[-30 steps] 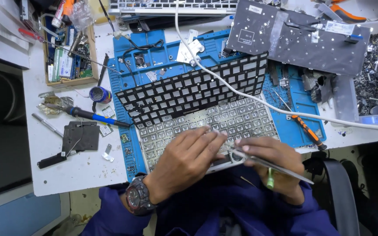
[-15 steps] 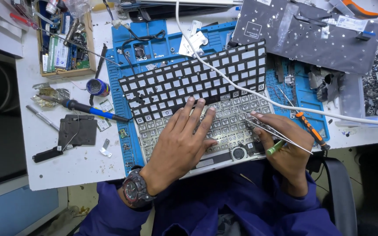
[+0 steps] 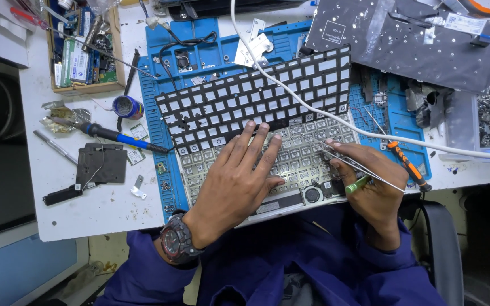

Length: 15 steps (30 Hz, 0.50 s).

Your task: Inspecting and testing the internal mechanisms of a laptop keyboard using a small tool on a repair workbench.

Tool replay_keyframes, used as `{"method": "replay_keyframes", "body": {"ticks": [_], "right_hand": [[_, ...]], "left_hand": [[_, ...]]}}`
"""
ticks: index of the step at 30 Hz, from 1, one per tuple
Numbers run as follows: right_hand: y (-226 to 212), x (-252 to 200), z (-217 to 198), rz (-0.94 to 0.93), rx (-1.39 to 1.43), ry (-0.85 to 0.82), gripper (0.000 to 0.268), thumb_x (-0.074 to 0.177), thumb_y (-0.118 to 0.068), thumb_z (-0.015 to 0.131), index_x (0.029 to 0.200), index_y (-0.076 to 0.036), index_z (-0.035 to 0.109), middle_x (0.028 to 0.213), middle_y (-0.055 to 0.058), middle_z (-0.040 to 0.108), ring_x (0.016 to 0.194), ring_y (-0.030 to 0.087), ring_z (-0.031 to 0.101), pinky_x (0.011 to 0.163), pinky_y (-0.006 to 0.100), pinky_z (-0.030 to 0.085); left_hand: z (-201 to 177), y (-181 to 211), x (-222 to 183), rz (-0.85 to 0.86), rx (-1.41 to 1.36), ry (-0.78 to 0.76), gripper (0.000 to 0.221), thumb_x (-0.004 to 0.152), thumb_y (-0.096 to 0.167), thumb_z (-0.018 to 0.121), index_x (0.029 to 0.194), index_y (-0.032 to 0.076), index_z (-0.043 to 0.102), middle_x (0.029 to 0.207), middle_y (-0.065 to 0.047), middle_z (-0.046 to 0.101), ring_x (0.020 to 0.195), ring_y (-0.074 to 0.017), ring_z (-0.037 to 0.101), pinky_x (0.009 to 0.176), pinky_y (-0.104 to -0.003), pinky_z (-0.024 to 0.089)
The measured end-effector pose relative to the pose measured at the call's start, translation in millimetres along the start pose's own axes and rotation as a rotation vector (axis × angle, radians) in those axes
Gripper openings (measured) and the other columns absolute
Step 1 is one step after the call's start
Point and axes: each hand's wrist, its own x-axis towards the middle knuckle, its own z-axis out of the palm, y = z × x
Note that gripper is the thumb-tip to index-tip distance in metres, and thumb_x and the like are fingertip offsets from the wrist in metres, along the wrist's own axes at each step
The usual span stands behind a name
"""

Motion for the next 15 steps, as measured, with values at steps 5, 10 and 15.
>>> {"method": "replay_keyframes", "body": {"ticks": [5, 10, 15], "right_hand": [[-1, 0, -1, -0.008, 0.02, 0.017, 0.016, 0.099, 0.0, 0.073, 0.114, 0.005, 0.07, 0.114, 0.02, 0.076, 0.106, 0.033, 0.078, 0.095, 0.039, 0.062], [-14, 1, -2, -0.064, 0.104, 0.014, 0.021, 0.096, -0.005, 0.073, 0.115, 0.006, 0.069, 0.113, 0.023, 0.075, 0.103, 0.037, 0.079, 0.092, 0.039, 0.065], [-43, 11, -20, -0.213, 0.152, -0.214, 0.019, 0.097, -0.002, 0.064, 0.114, 0.005, 0.066, 0.123, 0.029, 0.072, 0.112, 0.037, 0.078, 0.096, 0.041, 0.065]], "left_hand": [[-3, 0, 2, 0.003, -0.005, 0.009, 0.064, 0.105, 0.049, 0.053, 0.149, 0.002, 0.048, 0.153, -0.025, 0.05, 0.145, -0.0408, 0.046, 0.117, -0.047, 0.042], [-7, 0, 2, 0.018, -0.044, 0.088, 0.053, 0.109, 0.038, 0.052, 0.146, 0.001, 0.052, 0.144, -0.02, 0.061, 0.138, -0.0384, 0.056, 0.11, -0.046, 0.05], [-17, 0, 5, 0.009, -0.353, 0.22, 0.025, 0.105, 0.016, 0.062, 0.123, -0.001, 0.063, 0.106, -0.013, 0.071, 0.098, -0.031, 0.065, 0.083, -0.043, 0.054]]}}
